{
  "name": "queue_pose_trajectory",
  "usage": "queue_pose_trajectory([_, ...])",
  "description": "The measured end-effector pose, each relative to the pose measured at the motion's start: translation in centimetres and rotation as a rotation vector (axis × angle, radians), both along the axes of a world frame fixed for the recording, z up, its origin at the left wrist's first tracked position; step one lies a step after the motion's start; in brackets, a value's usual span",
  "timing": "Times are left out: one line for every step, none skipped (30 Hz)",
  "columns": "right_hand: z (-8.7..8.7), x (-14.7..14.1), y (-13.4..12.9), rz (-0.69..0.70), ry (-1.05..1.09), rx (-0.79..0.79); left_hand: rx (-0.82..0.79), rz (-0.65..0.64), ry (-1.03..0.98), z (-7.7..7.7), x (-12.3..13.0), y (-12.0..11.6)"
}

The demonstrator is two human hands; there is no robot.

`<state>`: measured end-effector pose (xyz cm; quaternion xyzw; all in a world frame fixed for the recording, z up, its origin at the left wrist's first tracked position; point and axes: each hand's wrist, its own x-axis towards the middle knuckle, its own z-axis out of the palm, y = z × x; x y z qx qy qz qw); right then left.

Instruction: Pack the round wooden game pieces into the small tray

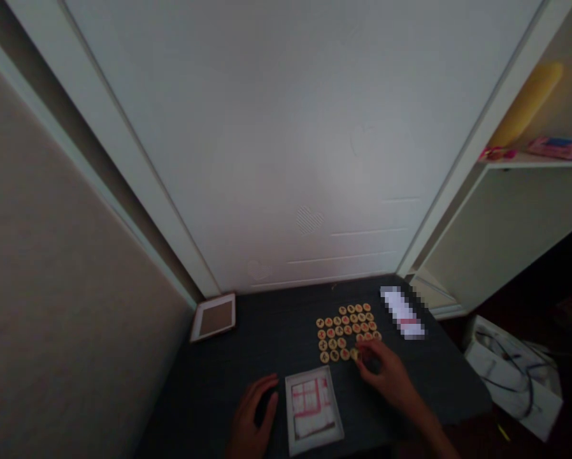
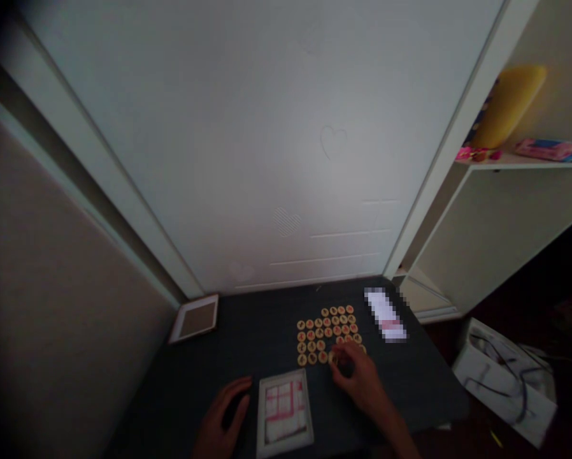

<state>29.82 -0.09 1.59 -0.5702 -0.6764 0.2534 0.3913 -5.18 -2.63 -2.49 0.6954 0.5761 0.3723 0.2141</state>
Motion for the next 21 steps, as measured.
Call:
queue_pose_trajectory([-0.2,-0.2,-0.6,0.005,0.031,0.001,0.007,-0.002,-0.016,0.5,0.2,-0.1])
queue_pose_trajectory([-0.3,-0.4,-1.1,0.007,0.062,0.004,0.009,-0.008,-0.031,1.1,0.6,-0.3])
queue_pose_trajectory([-0.3,-0.7,-1.6,0.007,0.09,0.007,0.01,-0.02,-0.05,1.8,1.1,-0.5])
queue_pose_trajectory([-0.1,-1.1,-2.0,0.006,0.116,0.01,-0.007,-0.045,-0.068,2.6,1.7,-0.7])
queue_pose_trajectory([0.1,-1.5,-2.3,0.004,0.14,0.014,-0.021,-0.063,-0.094,3.4,2.4,-0.9])
queue_pose_trajectory([0.4,-2.1,-2.7,0.006,0.161,0.015,-0.041,-0.08,-0.126,4.1,3.2,-1.1])
queue_pose_trajectory([0.8,-2.7,-3.0,0.01,0.178,0.015,-0.07,-0.101,-0.161,4.8,4.0,-1.3])
queue_pose_trajectory([1.1,-3.3,-3.3,0.018,0.193,0.014,-0.111,-0.115,-0.202,5.4,4.9,-1.5])
queue_pose_trajectory([1.5,-4.0,-3.6,0.031,0.203,0.011,-0.167,-0.128,-0.245,5.8,5.8,-1.6])
queue_pose_trajectory([1.8,-4.7,-3.9,0.049,0.208,0.009,-0.231,-0.141,-0.298,6.2,6.6,-1.7])
queue_pose_trajectory([2.0,-5.4,-4.2,0.068,0.211,0.01,-0.286,-0.159,-0.362,6.5,7.3,-1.8])
queue_pose_trajectory([2.2,-6.1,-4.5,0.084,0.213,0.016,-0.336,-0.18,-0.428,6.6,7.9,-1.8])
queue_pose_trajectory([2.3,-6.7,-4.8,0.096,0.215,0.026,-0.38,-0.196,-0.488,6.7,8.4,-1.9])
queue_pose_trajectory([2.4,-7.3,-5.1,0.105,0.215,0.037,-0.414,-0.207,-0.541,6.7,8.8,-1.8])
queue_pose_trajectory([2.5,-7.7,-5.2,0.113,0.214,0.046,-0.441,-0.213,-0.581,6.7,9.1,-1.8])
queue_pose_trajectory([2.6,-8.1,-5.4,0.121,0.211,0.054,-0.461,-0.213,-0.609,6.7,9.3,-1.7])
queue_pose_trajectory([2.6,-8.4,-5.4,0.132,0.208,0.059,-0.474,-0.211,-0.628,6.7,9.4,-1.6])
queue_pose_trajectory([2.6,-8.6,-5.4,0.145,0.205,0.064,-0.484,-0.211,-0.64,6.6,9.4,-1.5])
queue_pose_trajectory([2.6,-8.7,-5.3,0.159,0.205,0.067,-0.491,-0.212,-0.648,6.6,9.4,-1.4])
queue_pose_trajectory([2.5,-8.8,-5.2,0.173,0.209,0.068,-0.496,-0.207,-0.654,6.6,9.3,-1.3])
queue_pose_trajectory([2.4,-8.9,-5.1,0.186,0.216,0.064,-0.501,-0.199,-0.66,6.5,9.2,-1.2])
